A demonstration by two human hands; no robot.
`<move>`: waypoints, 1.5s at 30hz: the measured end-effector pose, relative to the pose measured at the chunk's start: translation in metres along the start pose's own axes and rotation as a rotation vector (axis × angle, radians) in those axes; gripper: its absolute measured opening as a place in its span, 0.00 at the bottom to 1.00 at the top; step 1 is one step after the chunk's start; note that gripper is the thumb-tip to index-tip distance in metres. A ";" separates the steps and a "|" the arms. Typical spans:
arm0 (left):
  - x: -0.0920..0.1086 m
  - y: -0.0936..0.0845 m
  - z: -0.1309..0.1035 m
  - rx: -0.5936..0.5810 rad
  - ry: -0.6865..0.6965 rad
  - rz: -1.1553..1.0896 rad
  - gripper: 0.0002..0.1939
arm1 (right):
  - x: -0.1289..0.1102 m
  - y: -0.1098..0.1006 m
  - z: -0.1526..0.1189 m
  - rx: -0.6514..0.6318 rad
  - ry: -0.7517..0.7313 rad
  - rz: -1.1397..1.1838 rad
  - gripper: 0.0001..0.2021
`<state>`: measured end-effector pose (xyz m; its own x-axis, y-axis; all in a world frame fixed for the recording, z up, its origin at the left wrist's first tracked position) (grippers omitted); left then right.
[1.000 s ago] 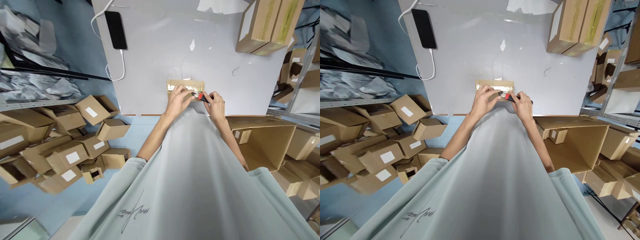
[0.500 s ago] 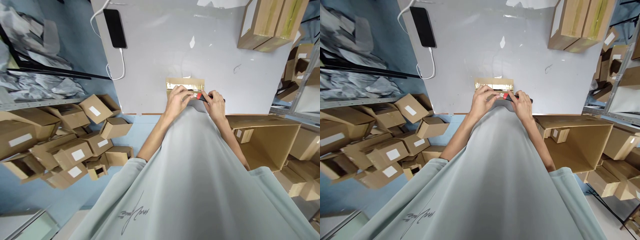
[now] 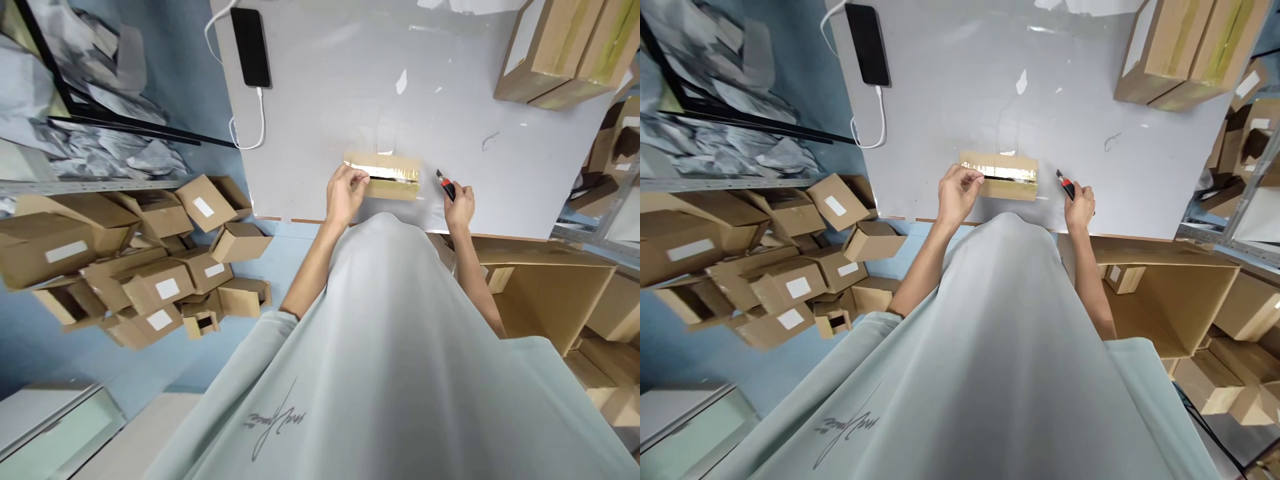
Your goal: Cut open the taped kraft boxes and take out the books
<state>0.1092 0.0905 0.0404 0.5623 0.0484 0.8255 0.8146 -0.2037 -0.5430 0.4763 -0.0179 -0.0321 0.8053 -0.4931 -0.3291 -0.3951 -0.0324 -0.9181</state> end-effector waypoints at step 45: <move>-0.023 -0.015 -0.010 -0.032 0.054 -0.006 0.20 | -0.187 -0.022 0.011 -0.365 -0.634 -0.067 0.20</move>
<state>0.0829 0.0821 0.0312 0.5479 -0.0033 0.8366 0.8127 -0.2351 -0.5332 0.3394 0.0843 0.0468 0.8903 0.1140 -0.4409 -0.3690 -0.3868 -0.8451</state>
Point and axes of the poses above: each hand's wrist, its own z-axis towards the middle knuckle, its own y-axis out of the palm, x = y × z, the point moved 9 cm from there along z, towards the middle knuckle, and after that the axes turned 2 degrees about x, right-handed, at the moved point
